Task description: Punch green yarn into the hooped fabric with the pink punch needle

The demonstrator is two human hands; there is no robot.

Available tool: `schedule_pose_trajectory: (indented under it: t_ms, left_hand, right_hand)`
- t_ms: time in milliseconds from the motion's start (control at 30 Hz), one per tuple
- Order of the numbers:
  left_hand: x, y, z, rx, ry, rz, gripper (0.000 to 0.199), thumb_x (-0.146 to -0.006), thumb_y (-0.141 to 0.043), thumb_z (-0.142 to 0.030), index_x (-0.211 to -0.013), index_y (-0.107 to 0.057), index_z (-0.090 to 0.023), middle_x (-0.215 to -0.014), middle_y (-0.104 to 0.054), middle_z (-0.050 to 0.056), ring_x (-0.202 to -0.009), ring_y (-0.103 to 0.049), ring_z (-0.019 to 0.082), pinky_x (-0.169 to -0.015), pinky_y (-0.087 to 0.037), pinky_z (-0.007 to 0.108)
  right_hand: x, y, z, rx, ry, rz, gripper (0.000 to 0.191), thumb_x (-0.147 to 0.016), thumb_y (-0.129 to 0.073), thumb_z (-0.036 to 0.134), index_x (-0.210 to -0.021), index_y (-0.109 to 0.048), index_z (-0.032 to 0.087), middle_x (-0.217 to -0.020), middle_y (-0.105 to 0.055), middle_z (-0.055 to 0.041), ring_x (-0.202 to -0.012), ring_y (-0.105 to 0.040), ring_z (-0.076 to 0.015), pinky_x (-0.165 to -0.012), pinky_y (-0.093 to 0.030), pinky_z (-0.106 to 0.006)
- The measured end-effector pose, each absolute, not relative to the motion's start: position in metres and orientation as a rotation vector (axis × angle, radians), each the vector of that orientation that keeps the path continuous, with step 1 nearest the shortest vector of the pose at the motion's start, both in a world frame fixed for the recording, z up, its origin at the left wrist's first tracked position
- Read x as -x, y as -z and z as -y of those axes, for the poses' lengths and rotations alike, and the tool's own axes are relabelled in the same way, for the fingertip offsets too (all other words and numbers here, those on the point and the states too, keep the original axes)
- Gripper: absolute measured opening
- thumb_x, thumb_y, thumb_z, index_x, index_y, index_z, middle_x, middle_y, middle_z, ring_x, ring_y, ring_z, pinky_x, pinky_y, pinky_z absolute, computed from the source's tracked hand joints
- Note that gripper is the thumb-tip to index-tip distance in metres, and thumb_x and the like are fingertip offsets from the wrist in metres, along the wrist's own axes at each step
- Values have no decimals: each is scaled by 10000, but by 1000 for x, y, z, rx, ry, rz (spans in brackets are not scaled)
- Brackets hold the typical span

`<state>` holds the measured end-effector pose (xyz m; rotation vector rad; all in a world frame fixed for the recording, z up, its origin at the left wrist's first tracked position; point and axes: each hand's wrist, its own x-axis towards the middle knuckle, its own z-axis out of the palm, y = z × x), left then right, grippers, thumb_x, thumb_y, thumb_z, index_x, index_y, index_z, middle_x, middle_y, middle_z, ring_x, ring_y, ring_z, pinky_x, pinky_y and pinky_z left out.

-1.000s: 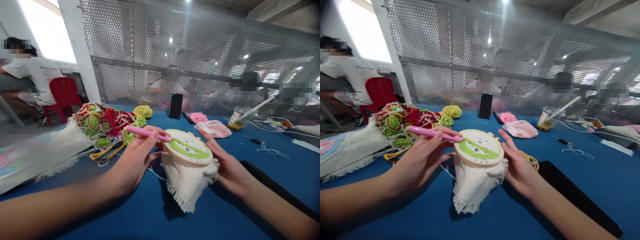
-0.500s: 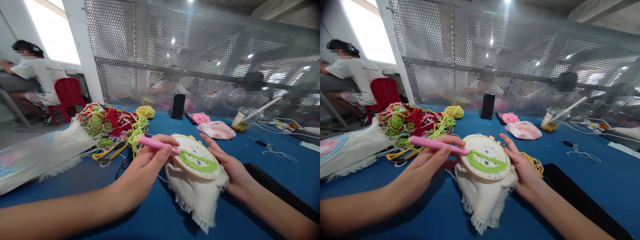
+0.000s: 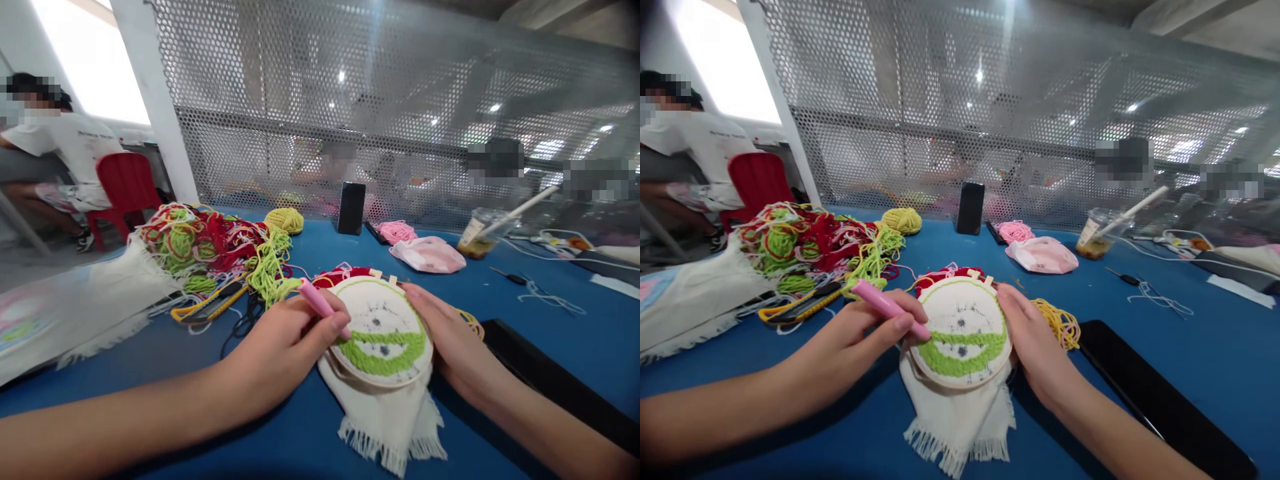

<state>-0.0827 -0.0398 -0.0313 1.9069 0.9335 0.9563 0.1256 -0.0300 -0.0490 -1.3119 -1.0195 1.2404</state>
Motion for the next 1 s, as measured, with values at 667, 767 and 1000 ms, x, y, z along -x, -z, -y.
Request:
schedule_pose_trajectory:
  t_ms: [667, 767, 1000]
  left_hand:
    - [86, 43, 41, -1592, -966, -854, 158, -846, -426, -304, -823, -485, -159, -728, -533, 12, -572, -494, 103, -519, -446, 218]
    - [87, 44, 40, -1572, -960, -812, 141, -854, -416, -277, -826, -482, -156, -731, -545, 11, -589, -508, 101, -522, -452, 210]
    - [91, 45, 38, -1609, -982, -762, 117, -867, -399, -232, -858, -496, -167, -741, -521, -4, -614, -501, 90, -563, -444, 202]
  right_hand:
    - [-133, 55, 27, 1398, -1089, 1162, 254, -755, -516, 400, -918, -601, 225, -883, -634, -30, -794, -570, -176, -621, -426, -247]
    - [-132, 54, 27, 1376, -1101, 1181, 317, -754, -510, 435, -984, -588, 232, -940, -628, -43, -834, -572, -199, -650, -430, -278]
    - [-132, 56, 25, 1392, -1087, 1160, 251, -754, -508, 422, -891, -602, 233, -875, -638, -34, -792, -582, -198, -617, -428, -280]
